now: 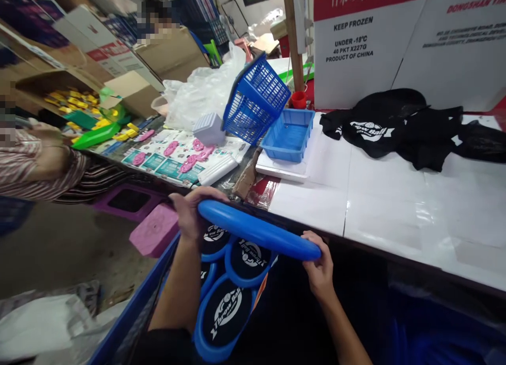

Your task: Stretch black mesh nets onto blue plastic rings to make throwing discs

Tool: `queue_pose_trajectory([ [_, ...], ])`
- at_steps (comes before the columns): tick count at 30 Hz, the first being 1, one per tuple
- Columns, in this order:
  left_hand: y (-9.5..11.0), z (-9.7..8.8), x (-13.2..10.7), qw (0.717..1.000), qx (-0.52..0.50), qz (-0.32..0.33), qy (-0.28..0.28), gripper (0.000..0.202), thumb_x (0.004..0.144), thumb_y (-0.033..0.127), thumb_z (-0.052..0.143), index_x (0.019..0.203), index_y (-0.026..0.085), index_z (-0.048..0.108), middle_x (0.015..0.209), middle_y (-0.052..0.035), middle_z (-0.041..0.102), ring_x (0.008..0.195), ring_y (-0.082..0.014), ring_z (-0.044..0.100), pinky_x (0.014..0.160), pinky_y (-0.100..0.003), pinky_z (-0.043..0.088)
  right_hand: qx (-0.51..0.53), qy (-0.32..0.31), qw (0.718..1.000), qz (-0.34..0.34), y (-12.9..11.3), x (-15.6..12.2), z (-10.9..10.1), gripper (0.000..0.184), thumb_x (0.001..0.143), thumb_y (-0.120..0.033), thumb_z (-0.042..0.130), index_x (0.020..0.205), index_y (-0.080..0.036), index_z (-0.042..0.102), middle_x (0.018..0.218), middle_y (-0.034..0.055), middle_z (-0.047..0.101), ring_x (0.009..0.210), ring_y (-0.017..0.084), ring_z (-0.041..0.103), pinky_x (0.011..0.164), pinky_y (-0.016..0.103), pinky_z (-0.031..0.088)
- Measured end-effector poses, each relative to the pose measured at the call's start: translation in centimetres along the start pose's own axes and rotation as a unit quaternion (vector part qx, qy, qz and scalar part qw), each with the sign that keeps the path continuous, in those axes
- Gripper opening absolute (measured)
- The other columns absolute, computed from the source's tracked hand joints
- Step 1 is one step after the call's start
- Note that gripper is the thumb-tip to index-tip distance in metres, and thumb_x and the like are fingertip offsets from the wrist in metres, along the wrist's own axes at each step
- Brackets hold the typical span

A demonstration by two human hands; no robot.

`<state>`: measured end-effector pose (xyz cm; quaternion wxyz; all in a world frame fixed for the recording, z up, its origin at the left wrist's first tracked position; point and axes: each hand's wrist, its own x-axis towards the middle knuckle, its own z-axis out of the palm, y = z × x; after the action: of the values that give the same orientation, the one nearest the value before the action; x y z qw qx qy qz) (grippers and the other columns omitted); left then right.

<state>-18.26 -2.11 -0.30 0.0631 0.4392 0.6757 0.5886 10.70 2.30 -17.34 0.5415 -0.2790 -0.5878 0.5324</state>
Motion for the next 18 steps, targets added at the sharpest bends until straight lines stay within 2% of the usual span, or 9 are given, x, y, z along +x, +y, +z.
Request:
queue_pose_trajectory([
  [1,-0.5,0.2,0.0,0.999,-0.017,-0.036,0.004,0.092,0.097,0.090,0.019,0.063,0.020,0.068,0.060,-0.0093,0.069,0.057,-0.0224,0.066,0.056,-0.035,0.053,-0.004,-0.003,1.000,0.009,0.6,-0.5,0.1,0.035,0.103,-0.047,0.065,0.133,-0.029,0.064,0.138,0.0130,0.070,0.129,0.034,0.069,0.107,0.056,0.057],
  [2,-0.8,0.3,-0.1,0.999,-0.025,-0.037,0.013,0.089,0.099,0.087,0.023,0.059,0.020,0.067,0.056,-0.0082,0.066,0.052,-0.0208,0.063,0.053,-0.033,0.050,-0.019,-0.004,1.000,0.021,1.3,-1.0,0.2,0.037,0.104,-0.045,0.064,0.137,-0.029,0.062,0.143,0.0133,0.067,0.131,0.033,0.068,0.108,0.056,0.057],
  [4,-0.4,0.6,-0.5,0.999,-0.018,0.023,0.039,0.083,0.104,0.077,0.030,0.057,0.020,0.068,0.054,-0.0068,0.067,0.050,-0.0189,0.063,0.052,-0.031,0.048,-0.070,0.000,0.997,0.045,2.5,-1.9,0.5,0.041,0.105,-0.043,0.062,0.143,-0.027,0.058,0.151,0.0153,0.062,0.137,0.033,0.064,0.112,0.056,0.055],
  [6,0.7,0.6,-0.9,0.993,0.006,0.115,0.039,0.080,0.108,0.069,0.030,0.061,0.020,0.072,0.058,-0.0060,0.071,0.053,-0.0185,0.067,0.055,-0.031,0.050,-0.112,-0.006,0.992,0.058,3.8,-2.6,0.9,0.046,0.105,-0.043,0.060,0.147,-0.024,0.056,0.152,0.0173,0.061,0.142,0.033,0.061,0.117,0.058,0.051],
  [8,2.1,0.5,-1.2,0.978,0.025,0.203,0.032,0.078,0.110,0.065,0.028,0.066,0.022,0.075,0.061,-0.0050,0.073,0.055,-0.0184,0.069,0.056,-0.030,0.052,-0.118,-0.020,0.991,0.065,4.9,-3.0,1.3,0.049,0.105,-0.045,0.059,0.148,-0.022,0.056,0.149,0.0185,0.063,0.142,0.033,0.061,0.117,0.059,0.051],
  [10,3.3,0.5,-1.6,0.968,0.028,0.245,0.033,0.076,0.111,0.064,0.027,0.072,0.022,0.076,0.064,-0.0047,0.074,0.057,-0.0188,0.070,0.056,-0.031,0.053,-0.099,-0.021,0.991,0.085,5.8,-3.1,1.7,0.052,0.103,-0.049,0.061,0.146,-0.021,0.058,0.143,0.0184,0.067,0.136,0.033,0.065,0.113,0.059,0.055],
  [16,6.0,1.3,-4.2,0.968,-0.082,0.238,0.013,0.061,0.113,0.060,0.030,0.091,0.023,0.075,0.079,-0.0064,0.079,0.067,-0.0237,0.077,0.060,-0.038,0.062,-0.041,0.009,0.985,0.165,7.0,-2.8,1.9,0.048,0.096,-0.054,0.068,0.132,-0.021,0.066,0.130,0.0153,0.076,0.127,0.033,0.070,0.110,0.057,0.057],
  [18,6.2,1.1,-4.6,0.959,-0.099,0.263,0.044,0.051,0.113,0.056,0.037,0.093,0.026,0.074,0.081,-0.0049,0.079,0.070,-0.0245,0.078,0.062,-0.040,0.063,-0.044,0.014,0.985,0.167,7.1,-2.6,1.5,0.045,0.094,-0.051,0.071,0.128,-0.022,0.068,0.130,0.0145,0.076,0.126,0.034,0.071,0.108,0.056,0.058],
])
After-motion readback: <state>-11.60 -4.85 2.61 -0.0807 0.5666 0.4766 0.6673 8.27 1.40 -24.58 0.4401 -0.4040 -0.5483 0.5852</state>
